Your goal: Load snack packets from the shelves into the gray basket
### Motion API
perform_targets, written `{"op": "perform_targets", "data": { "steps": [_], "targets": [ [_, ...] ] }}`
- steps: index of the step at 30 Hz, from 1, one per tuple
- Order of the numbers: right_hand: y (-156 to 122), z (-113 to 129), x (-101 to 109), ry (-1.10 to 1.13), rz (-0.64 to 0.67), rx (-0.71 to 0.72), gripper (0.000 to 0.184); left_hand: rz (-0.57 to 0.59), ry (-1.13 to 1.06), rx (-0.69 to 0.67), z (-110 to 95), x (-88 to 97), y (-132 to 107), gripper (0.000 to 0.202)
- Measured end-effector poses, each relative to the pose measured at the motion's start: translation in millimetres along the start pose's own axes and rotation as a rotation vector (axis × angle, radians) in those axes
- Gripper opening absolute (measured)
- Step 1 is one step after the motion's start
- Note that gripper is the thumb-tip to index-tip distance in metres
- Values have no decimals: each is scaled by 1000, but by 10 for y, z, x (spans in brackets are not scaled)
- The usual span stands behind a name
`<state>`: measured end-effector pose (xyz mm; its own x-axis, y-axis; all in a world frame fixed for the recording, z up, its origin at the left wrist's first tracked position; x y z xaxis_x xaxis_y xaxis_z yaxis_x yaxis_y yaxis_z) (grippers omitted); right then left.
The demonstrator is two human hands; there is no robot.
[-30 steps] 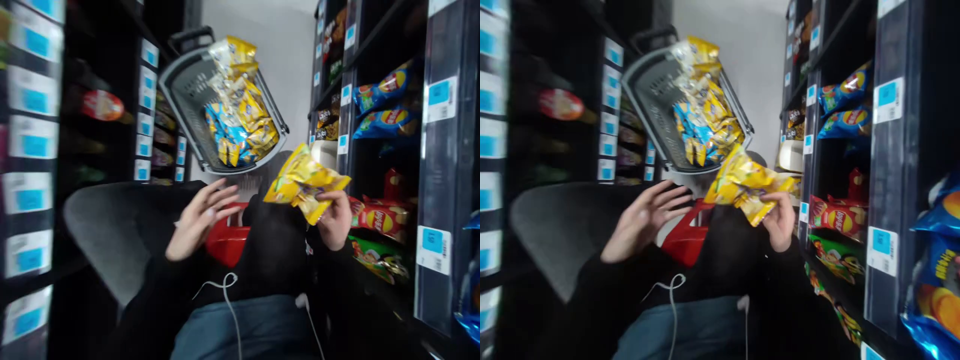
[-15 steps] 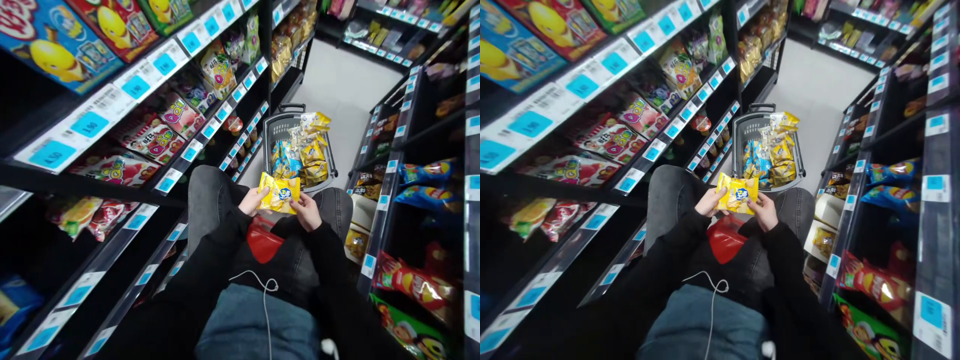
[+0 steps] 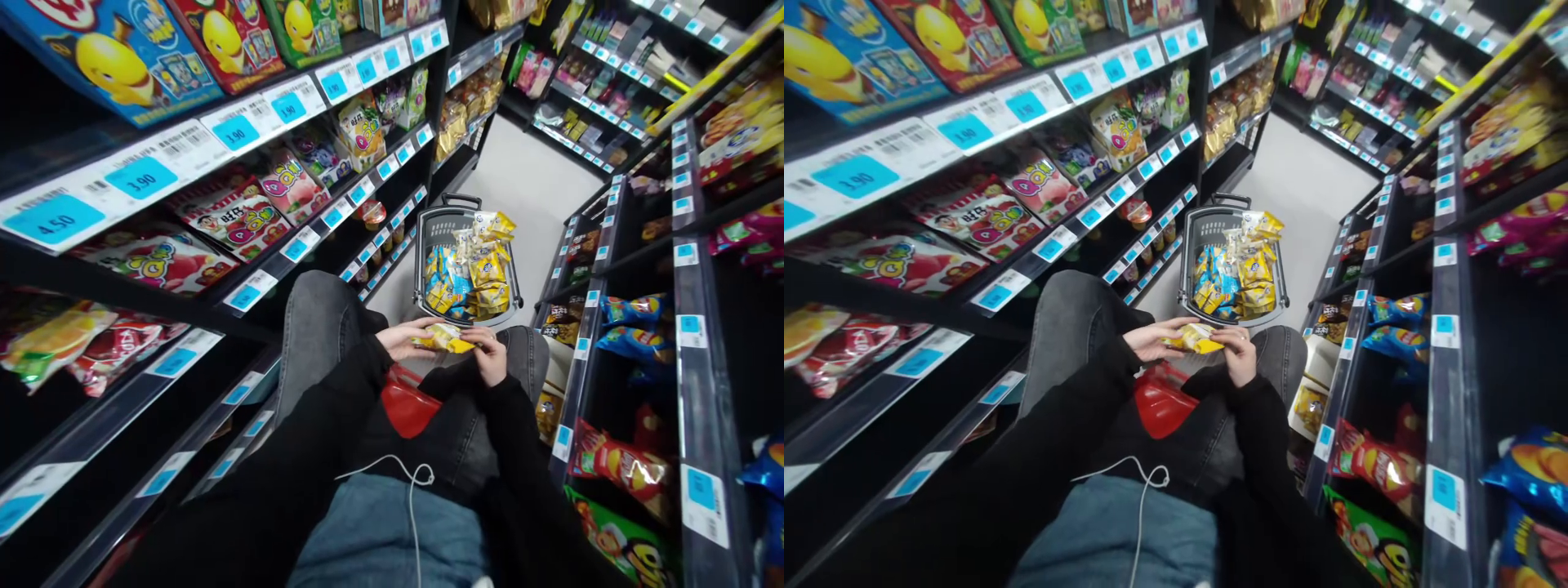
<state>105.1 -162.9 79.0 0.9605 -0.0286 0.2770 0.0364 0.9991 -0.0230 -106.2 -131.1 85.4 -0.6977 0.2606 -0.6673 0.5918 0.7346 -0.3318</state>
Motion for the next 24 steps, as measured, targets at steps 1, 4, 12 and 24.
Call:
{"op": "perform_targets", "data": {
  "steps": [1,4,12,24],
  "targets": [
    [1,6,-1,4,-12,-12,24,-28,29,-56,9,-8,8,62],
    [13,-37,-27,219,-77,-146,36,-72,111,-194,36,-23,33,63],
    [32,-114,-130,201,84,-303,36,-118,212,-298,52,-70,103,48],
    [33,-45,-132,218,70,-342,20,-374,372,-368,180,-12,217,43]
  ]
}}
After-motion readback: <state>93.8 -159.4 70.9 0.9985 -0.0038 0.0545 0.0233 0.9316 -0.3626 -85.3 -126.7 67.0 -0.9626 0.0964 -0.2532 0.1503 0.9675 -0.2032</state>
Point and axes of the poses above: each hand's wrist, its own y-axis towards the middle knuckle, its own x-axis out of the back of the hand, z = x × y, the point moved 1 cm from there along y, towards the middle knuckle, and after that the axes turned 15 degrees about -x, right-handed, at the moved point
